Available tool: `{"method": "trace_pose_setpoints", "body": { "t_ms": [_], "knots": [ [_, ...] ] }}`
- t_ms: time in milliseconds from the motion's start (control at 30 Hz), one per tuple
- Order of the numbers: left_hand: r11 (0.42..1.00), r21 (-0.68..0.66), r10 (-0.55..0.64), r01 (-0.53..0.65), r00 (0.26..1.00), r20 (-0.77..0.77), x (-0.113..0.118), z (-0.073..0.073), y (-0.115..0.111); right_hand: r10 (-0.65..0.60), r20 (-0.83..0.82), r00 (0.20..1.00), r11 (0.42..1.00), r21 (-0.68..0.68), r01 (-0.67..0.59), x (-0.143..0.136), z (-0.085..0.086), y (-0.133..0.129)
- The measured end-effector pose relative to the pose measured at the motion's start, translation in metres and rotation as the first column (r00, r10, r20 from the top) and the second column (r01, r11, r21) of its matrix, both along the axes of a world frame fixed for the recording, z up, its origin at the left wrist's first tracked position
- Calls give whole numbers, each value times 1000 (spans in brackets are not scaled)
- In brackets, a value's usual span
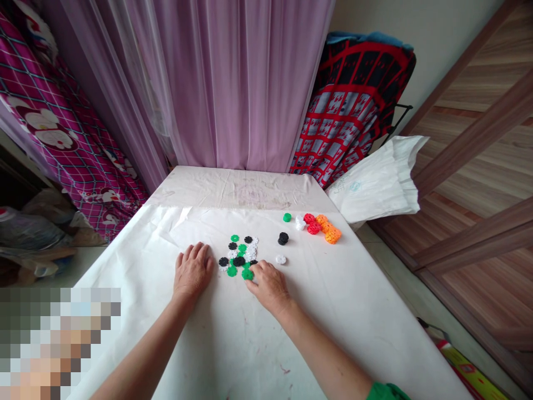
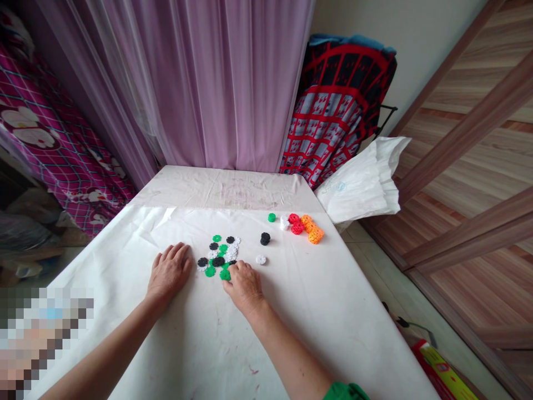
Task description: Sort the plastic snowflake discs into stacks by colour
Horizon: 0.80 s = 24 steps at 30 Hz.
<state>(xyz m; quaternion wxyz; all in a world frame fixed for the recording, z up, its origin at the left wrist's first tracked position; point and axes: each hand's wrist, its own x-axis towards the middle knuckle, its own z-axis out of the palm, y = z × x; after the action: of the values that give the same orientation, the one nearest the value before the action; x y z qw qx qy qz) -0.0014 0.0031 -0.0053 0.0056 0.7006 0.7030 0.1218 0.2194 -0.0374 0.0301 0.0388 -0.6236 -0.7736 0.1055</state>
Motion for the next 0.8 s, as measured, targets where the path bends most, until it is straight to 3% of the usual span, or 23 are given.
{"method": "trace_pose_setpoints", "body": {
  "t_ms": [200, 600, 700, 800],
  "knots": [
    [1000, -2, -3, 3, 1000, 6, 1, 1, -1, 16, 52, 999, 1000, -10, -16, -4, 1, 1],
    [1000, -3, 3, -3, 1000, -8, 2, 3, -2, 25, 15, 1000, 999, 24, -25, 17, -3, -9],
    [1000, -11, 2, -2, 1000, -14, 1, 2, -2, 5, -34, 999, 997, 74, -2, 32, 6, 0],
    [1000, -16, 4, -5, 1000, -9, 1, 3, -2, -124, -37, 992, 979, 156, 128, 63, 28, 31]
  ]
}}
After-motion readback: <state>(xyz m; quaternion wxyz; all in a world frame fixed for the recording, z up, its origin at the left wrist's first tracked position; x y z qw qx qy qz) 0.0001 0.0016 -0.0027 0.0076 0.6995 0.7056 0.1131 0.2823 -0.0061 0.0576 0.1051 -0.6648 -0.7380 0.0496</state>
